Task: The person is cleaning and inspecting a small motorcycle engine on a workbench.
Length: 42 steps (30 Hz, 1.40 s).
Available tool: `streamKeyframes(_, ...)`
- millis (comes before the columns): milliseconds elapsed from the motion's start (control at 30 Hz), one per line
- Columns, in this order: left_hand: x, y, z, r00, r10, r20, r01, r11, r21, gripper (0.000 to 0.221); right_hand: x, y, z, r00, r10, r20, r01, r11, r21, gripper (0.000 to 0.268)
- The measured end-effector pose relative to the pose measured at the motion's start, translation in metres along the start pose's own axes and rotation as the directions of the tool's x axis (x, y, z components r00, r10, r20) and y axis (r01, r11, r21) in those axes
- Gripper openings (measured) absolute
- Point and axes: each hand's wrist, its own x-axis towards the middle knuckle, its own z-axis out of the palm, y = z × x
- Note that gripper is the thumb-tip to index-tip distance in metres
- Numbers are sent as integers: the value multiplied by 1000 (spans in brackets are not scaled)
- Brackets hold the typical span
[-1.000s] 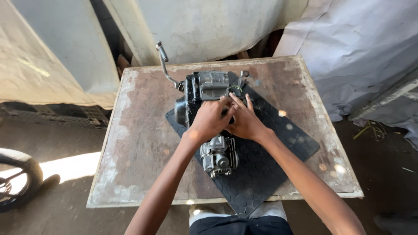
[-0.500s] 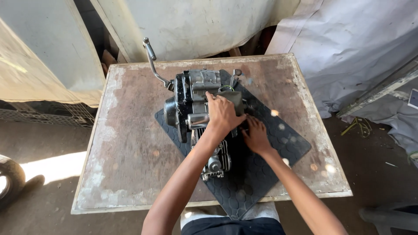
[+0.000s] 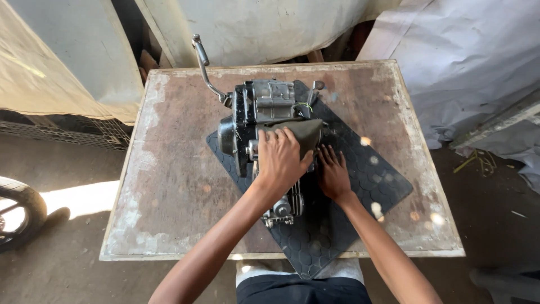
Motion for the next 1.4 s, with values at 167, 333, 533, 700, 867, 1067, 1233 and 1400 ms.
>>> streamKeyframes(167,11,24,-27,999,29,-26,-29,999,13,72,-3,-4,-18,999,38,-13,-36,993,114,60)
streamKeyframes(333,11,14,4,993,115,-14,-115,993,-14,85,4,2,-4,1000,-5,-2,5,998,58,71)
streamKeyframes(533,-8,1,6,1000,18,22,-16,995,-97,87,9,7,-8,999,-26,-30,28,998,59,65)
streamKeyframes(700,-17,9,-12,999,22,26,-19,995,-101,100,7,1,0,999,20,-31,-16,994,106,65)
streamKeyframes(867,41,-1,54,999,30,-21,-32,991,-133,105,9,2,4,998,31,-60,-23,990,138,63)
streamKeyframes(1067,41,6,70,996,-15,-84,4,992,-126,115,6,2,6,993,-14,-116,28,992,123,64)
streamKeyframes(1233,-7,20,-7,995,57,-86,-66,993,-96,110,5,4,13,994,-18,-107,29,994,101,69)
streamKeyframes(1400,17,19,18,997,72,-24,-74,993,-93,112,8,8,26,999,8,-31,-9,999,-34,82)
